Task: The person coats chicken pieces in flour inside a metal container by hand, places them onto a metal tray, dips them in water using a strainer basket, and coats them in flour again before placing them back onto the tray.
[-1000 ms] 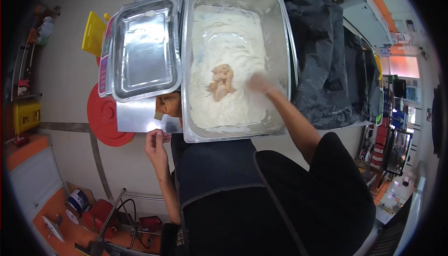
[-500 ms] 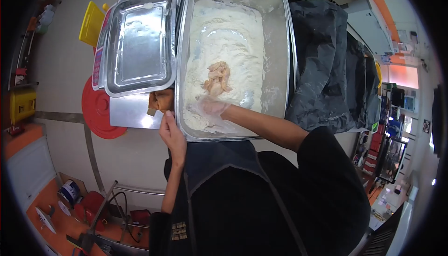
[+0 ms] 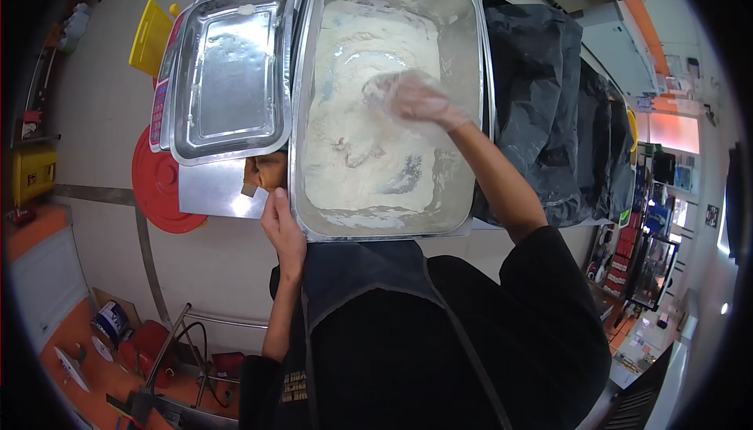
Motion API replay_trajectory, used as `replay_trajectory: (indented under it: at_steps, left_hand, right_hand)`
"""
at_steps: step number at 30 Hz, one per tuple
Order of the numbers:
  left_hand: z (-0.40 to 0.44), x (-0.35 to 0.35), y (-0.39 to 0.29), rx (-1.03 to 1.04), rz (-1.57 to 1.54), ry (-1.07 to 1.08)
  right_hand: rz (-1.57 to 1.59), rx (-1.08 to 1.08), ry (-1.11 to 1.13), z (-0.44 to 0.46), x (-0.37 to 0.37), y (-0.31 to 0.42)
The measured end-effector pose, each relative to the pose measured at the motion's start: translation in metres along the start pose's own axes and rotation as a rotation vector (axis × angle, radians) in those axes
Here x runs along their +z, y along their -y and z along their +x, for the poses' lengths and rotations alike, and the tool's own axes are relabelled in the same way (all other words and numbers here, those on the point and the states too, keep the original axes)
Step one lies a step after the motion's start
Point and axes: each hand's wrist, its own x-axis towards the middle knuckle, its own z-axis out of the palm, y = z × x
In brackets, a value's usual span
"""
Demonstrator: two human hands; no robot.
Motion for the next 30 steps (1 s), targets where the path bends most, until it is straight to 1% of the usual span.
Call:
replay_trajectory:
  at_steps: [2, 3, 4, 5, 6, 7, 8, 9, 11, 12, 13, 14, 16, 17, 18, 20, 22, 24, 25, 26, 27, 29, 30]
  left_hand:
    - [0.0, 0.002, -0.006, -0.006, -0.002, -0.008]
    - [-0.001, 0.003, -0.009, -0.007, -0.001, -0.008]
    - [-0.002, 0.004, -0.01, 0.0, 0.009, 0.0]
    - [-0.002, 0.005, -0.011, 0.014, 0.019, 0.001]
    - [-0.001, 0.004, -0.011, 0.029, 0.031, -0.004]
    - [0.0, 0.002, -0.009, 0.033, 0.062, -0.001]
    - [0.0, 0.0, -0.005, 0.035, 0.09, -0.002]
    - [0.0, -0.001, -0.004, 0.035, 0.116, -0.003]
    - [0.0, -0.001, -0.007, 0.012, 0.102, -0.011]
    - [-0.001, -0.001, -0.007, 0.011, 0.085, -0.013]
    - [-0.001, 0.0, -0.006, 0.009, 0.069, -0.011]
    - [-0.003, 0.004, -0.004, 0.016, 0.069, -0.012]
    - [-0.001, 0.0, -0.002, 0.055, 0.112, -0.057]
    - [0.0, 0.0, -0.002, 0.1, 0.113, -0.071]
    - [0.002, -0.004, 0.001, 0.091, 0.145, -0.056]
    - [-0.001, -0.006, 0.002, 0.071, 0.159, -0.037]
    - [-0.001, -0.003, -0.003, 0.065, 0.131, -0.036]
    - [-0.001, -0.001, -0.006, 0.064, 0.124, -0.043]
    - [-0.002, 0.0, -0.007, 0.063, 0.126, -0.043]
    - [-0.002, 0.001, -0.007, 0.065, 0.096, -0.048]
    - [-0.003, 0.0, -0.006, 0.066, 0.099, -0.027]
    - [-0.001, -0.002, -0.005, 0.075, 0.102, 0.003]
    - [-0.001, -0.001, -0.005, 0.082, 0.101, 0.001]
  right_hand:
    - [-0.114, -0.045, -0.047, 0.026, 0.003, -0.024]
    - [-0.12, -0.14, -0.122, 0.055, 0.022, -0.048]
    - [-0.115, -0.281, -0.224, 0.095, 0.049, -0.076]
    - [-0.134, -0.466, -0.343, 0.134, 0.074, -0.103]
    - [-0.154, -0.618, -0.439, 0.162, 0.095, -0.117]
    - [-0.23, -0.774, -0.528, 0.171, 0.092, -0.104]
    - [-0.009, -0.615, -0.298, 0.172, 0.094, -0.093]
    - [0.2, -0.447, -0.062, 0.152, 0.082, -0.06]
    - [0.178, -0.455, -0.047, 0.148, 0.121, -0.045]
    - [0.205, -0.49, -0.031, 0.137, 0.133, -0.019]
    - [0.115, -0.454, -0.04, 0.124, 0.151, -0.008]
    - [-0.073, -0.296, 0.284, 0.079, 0.093, 0.038]
    - [-0.242, -0.554, 0.438, 0.075, 0.134, 0.031]
    - [-0.296, -0.628, 0.42, 0.059, 0.135, 0.03]
    - [-0.356, -0.689, 0.401, 0.044, 0.124, 0.028]
    - [-0.159, -0.316, 0.388, 0.016, 0.05, 0.043]
    - [0.22, -0.192, 0.083, 0.003, 0.007, 0.014]
    - [0.292, 0.172, -0.142, -0.005, -0.007, -0.006]
    - [0.135, -0.086, -0.286, 0.016, 0.044, -0.075]
    - [-0.109, -0.334, -0.493, 0.037, 0.094, -0.143]
    - [-0.345, -0.511, -0.734, 0.058, 0.142, -0.208]
    - [-0.035, 0.013, -0.305, 0.026, 0.122, -0.137]
    - [0.127, 0.178, -0.128, 0.015, 0.109, -0.09]
